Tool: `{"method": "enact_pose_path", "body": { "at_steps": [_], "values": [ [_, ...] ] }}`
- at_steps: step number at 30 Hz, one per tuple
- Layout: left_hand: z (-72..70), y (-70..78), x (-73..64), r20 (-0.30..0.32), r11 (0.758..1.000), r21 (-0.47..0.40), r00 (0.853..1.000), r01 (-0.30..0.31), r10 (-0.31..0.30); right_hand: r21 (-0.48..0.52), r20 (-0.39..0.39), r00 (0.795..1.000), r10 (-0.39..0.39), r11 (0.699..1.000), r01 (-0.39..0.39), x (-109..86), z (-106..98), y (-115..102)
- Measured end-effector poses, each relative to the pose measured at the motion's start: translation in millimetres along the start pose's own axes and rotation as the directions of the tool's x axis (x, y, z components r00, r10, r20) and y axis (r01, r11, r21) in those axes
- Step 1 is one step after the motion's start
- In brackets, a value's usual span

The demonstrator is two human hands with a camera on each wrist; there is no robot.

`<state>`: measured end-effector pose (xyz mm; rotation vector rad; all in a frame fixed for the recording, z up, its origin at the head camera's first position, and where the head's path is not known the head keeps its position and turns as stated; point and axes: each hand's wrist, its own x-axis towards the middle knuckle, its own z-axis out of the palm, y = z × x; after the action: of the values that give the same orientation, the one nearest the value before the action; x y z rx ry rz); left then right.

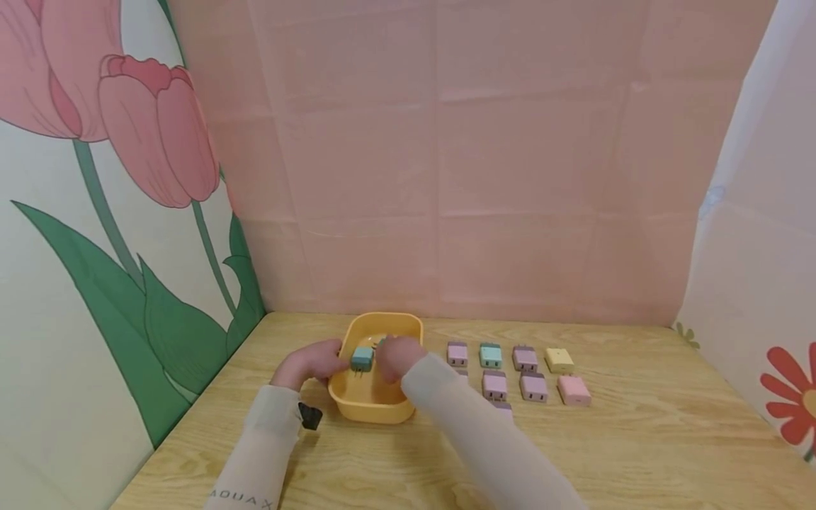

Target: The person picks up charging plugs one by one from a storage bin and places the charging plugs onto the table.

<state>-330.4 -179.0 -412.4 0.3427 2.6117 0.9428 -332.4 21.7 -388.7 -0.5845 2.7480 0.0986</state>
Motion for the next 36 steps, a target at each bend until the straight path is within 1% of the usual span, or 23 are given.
{"method": "enact_pose_path", "body": {
  "at_steps": [3, 6, 7, 9, 13, 18, 25, 32, 36],
  "values": [
    [0.1, -0.1, 0.1, 0.002, 1.0, -0.004, 1.0, -0.005, 0.005, -0.06, -0.064, 0.998, -0.011, 0.998, 0.007, -3.3, -1.3, -1.7],
    [0.5, -0.4, 0.4, 0.002, 1.0, 0.003, 1.0, -0.002, 0.002, -0.044, -0.114, 0.993, -0.033, 0.999, 0.028, -2.9, -0.2, 1.9],
    [0.7, -0.8, 0.5, 0.005, 1.0, 0.004, 1.0, -0.002, 0.002, -0.021, -0.121, 0.992, -0.041, 0.999, 0.038, -1.9, 0.8, 3.9],
    [0.9, -0.8, 0.5, 0.009, 1.0, 0.008, 1.0, 0.0, 0.0, 0.027, -0.111, 0.992, -0.066, 0.997, 0.069, 0.9, 3.9, 8.3],
    [1.1, -0.2, 0.8, 0.017, 1.0, -0.013, 1.0, 0.001, 0.0, 0.064, -0.084, 0.991, -0.102, 0.992, 0.107, 6.8, 11.3, 15.7],
    [1.0, 0.9, 3.0, 0.026, 0.999, -0.045, 1.0, 0.01, -0.009, 0.058, -0.07, 0.994, -0.084, 0.994, 0.088, 10.2, 15.6, 18.6],
    [-0.1, 1.3, 2.7, 0.017, 0.999, -0.036, 1.0, 0.007, -0.006, 0.078, -0.05, 0.997, -0.059, 0.995, 0.063, 0.9, 10.7, 15.3],
    [-0.6, 0.1, 0.9, 0.005, 1.0, -0.019, 1.0, 0.009, -0.009, 0.039, -0.063, 0.993, -0.1, 0.994, 0.103, -0.6, 17.2, 11.6],
    [0.0, -1.3, 0.6, 0.005, 1.0, -0.017, 1.0, 0.008, -0.008, 0.079, -0.056, 0.995, -0.082, 0.993, 0.086, 1.3, 19.6, 10.4]
  ]
}}
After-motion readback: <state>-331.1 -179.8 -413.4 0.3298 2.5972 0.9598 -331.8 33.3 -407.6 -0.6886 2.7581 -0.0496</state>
